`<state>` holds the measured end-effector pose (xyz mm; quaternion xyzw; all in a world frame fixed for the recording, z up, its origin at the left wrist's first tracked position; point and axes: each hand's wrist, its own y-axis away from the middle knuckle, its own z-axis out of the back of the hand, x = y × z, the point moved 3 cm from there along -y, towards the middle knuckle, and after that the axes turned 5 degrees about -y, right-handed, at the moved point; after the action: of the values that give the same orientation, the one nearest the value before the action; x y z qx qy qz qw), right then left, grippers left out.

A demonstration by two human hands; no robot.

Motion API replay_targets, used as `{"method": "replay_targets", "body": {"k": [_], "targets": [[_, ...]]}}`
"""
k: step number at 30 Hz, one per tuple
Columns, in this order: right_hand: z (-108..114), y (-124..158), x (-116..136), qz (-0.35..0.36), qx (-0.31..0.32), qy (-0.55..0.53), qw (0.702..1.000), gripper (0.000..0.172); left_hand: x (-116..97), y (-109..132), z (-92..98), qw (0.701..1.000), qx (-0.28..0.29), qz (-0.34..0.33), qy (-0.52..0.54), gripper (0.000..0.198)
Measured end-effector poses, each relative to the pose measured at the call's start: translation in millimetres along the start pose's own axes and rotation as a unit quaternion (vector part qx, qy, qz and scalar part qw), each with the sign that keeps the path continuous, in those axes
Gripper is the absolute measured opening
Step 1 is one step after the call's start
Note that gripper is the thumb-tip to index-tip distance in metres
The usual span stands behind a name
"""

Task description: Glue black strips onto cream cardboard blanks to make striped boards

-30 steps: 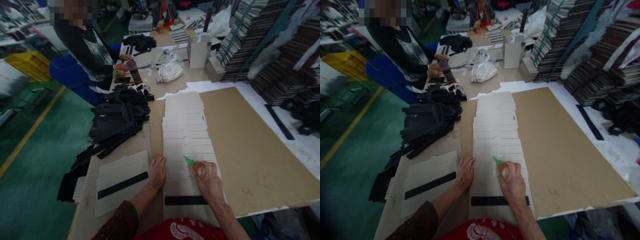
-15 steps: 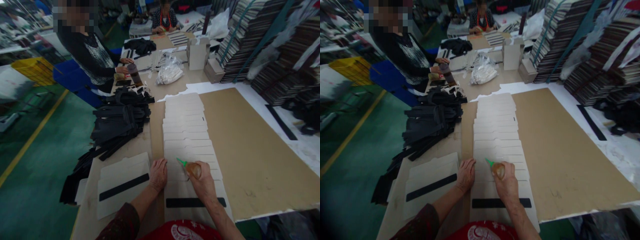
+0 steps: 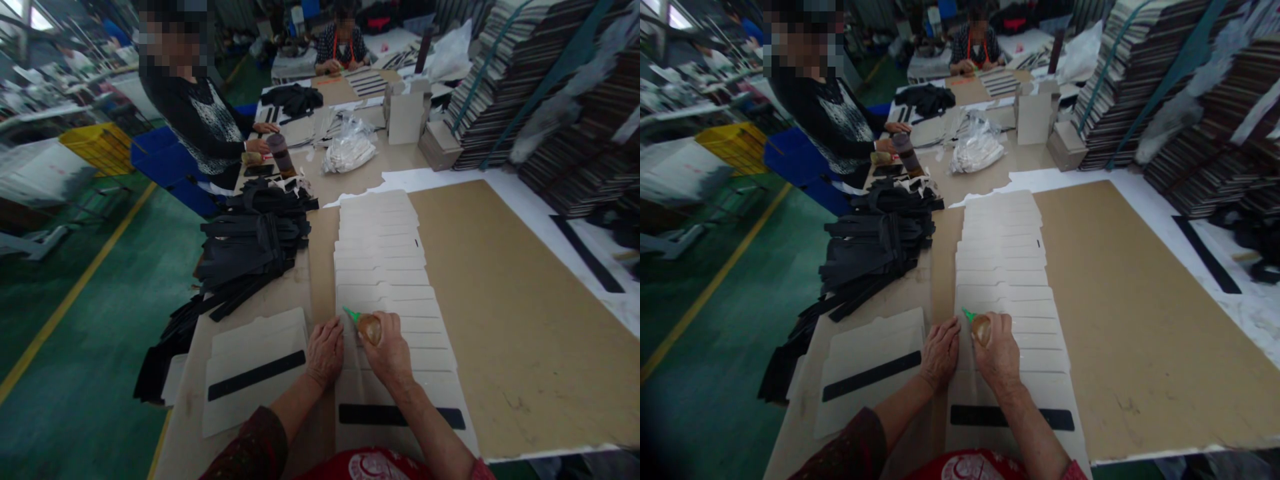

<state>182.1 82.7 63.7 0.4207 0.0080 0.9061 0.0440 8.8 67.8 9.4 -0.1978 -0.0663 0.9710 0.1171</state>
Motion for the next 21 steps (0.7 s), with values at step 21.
{"method": "replay_targets", "body": {"k": [21], "targets": [[29,6,-5,-0.034,-0.016,0.097,0.995,0.035,9,-23,11.5,0.996,0.054,0.001,0.066,0.022]]}}
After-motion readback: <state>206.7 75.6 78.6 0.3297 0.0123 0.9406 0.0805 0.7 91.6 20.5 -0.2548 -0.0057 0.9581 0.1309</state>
